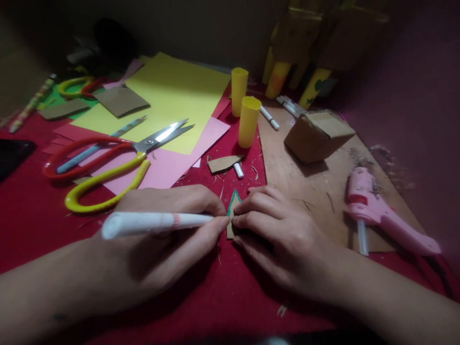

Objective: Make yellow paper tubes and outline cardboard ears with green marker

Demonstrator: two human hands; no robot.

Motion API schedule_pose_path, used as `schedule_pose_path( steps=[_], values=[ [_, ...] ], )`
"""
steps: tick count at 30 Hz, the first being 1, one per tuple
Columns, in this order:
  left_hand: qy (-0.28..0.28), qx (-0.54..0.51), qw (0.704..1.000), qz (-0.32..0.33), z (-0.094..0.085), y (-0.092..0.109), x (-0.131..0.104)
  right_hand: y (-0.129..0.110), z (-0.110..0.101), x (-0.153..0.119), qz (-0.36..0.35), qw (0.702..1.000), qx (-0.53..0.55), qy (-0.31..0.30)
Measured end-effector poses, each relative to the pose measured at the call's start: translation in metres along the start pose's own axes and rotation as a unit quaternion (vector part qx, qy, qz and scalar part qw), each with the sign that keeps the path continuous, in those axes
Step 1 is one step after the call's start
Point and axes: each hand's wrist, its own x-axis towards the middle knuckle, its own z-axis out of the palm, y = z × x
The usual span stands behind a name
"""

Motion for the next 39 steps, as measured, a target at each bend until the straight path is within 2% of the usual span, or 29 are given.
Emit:
schedule_pose_path(
  steps=[4, 9, 15, 23, 29, 33, 39],
  values=[
    [-0.015, 0.007, 1.0, -0.009, -0.0009, 0.0006, -0.001, 0.0003, -0.0006, 0.0001, 0.001, 1.0, 0.0, -0.002],
    [-0.006, 0.019, 1.0, -0.009, -0.0012, 0.0007, -0.0005, -0.0009, -0.0001, -0.0009, 0.001, 1.0, -0.002, -0.003],
    [-0.017, -0.016, 1.0, -0.002, -0.0013, 0.0007, -0.0012, -0.0015, -0.001, -0.0006, -0.002, 1.0, -0.003, -0.001],
    [-0.006, 0.019, 1.0, -0.007, -0.001, -0.0001, -0.0014, -0.0026, -0.0018, -0.0002, 0.005, 1.0, 0.002, -0.005],
    [-0.009, 0.001, 1.0, 0.005, -0.002, 0.0008, -0.0013, -0.0022, -0.003, -0.0002, 0.005, 1.0, 0.011, -0.002],
    [-0.008, 0.008, 1.0, -0.014, -0.0018, 0.0006, -0.0016, -0.0017, -0.0028, -0.0002, 0.011, 1.0, 0.013, -0.01],
    [-0.017, -0.035, 0.999, -0.009, -0.0018, 0.0002, -0.0012, -0.0025, -0.0026, -0.0009, 0.011, 1.0, 0.008, -0.011]
  ],
)
